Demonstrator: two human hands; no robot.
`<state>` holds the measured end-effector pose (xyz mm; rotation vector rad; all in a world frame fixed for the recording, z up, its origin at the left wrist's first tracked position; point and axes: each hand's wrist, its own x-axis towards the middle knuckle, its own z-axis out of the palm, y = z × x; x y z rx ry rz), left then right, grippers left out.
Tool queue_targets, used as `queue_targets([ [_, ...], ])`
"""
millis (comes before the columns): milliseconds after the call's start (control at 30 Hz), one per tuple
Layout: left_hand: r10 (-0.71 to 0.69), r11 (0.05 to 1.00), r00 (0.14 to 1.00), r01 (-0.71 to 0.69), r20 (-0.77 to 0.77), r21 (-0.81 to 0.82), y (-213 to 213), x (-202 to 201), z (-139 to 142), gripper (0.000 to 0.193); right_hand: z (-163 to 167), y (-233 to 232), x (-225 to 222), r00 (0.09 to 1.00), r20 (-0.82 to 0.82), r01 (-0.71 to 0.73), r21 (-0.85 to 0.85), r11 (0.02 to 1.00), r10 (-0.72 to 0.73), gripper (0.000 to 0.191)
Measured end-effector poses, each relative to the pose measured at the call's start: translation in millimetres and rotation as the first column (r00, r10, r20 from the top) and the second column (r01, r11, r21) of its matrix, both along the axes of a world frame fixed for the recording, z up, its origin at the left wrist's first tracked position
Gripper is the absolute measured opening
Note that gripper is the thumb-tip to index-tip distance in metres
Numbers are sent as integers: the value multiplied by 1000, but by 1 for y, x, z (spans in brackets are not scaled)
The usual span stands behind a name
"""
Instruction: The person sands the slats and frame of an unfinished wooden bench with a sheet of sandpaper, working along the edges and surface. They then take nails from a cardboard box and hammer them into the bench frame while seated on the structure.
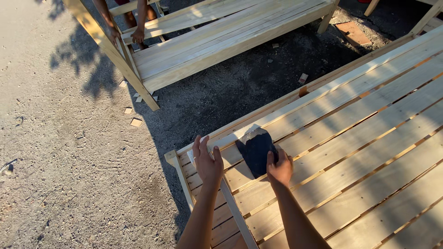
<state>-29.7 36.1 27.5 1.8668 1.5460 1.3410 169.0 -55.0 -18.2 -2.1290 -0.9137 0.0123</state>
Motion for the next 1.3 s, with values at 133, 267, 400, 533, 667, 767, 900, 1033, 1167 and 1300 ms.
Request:
queue_targets([
  [133,126,959,979,-162,-162,-234,-28,6,-9,73,41,-18,35,920,-383,148,530,835,80,11],
  [267,193,887,966,-247,-174,-390,-23,21,-26,74,76,-34,46,959,280,-107,489,866,-40,20],
  [400,193,869,970,-239,-149,-433,-20,25,-33,65,62,-26,7,858,338,-436,77,897,388,28],
  [533,214,890,970,-244,-119,-387,-23,25,-33,62,22,-7,-49,782,-33,-623,-64,780,622,49],
  [667,191,862,977,-215,-99,-458,-24,22,-29,59,0,6,-58,495,20,-819,-324,474,869,53],
  [767,197,852,974,-228,-115,-471,-23,22,-27,61,6,8,8,670,117,-632,-428,646,733,53],
  [900,200,867,963,-259,-179,-426,-22,27,-28,61,31,-9,128,897,296,-170,-455,874,328,65],
  [1033,213,885,957,-275,-198,-375,-26,28,-31,59,31,-6,99,940,224,-95,-547,832,255,71],
  [1167,197,919,976,-216,-90,-331,-27,23,-33,59,-3,1,-47,540,77,-741,-429,517,838,59],
  [1300,214,915,969,-244,-125,-321,-27,22,-31,59,-7,-17,-17,540,139,-706,-462,537,830,61],
])
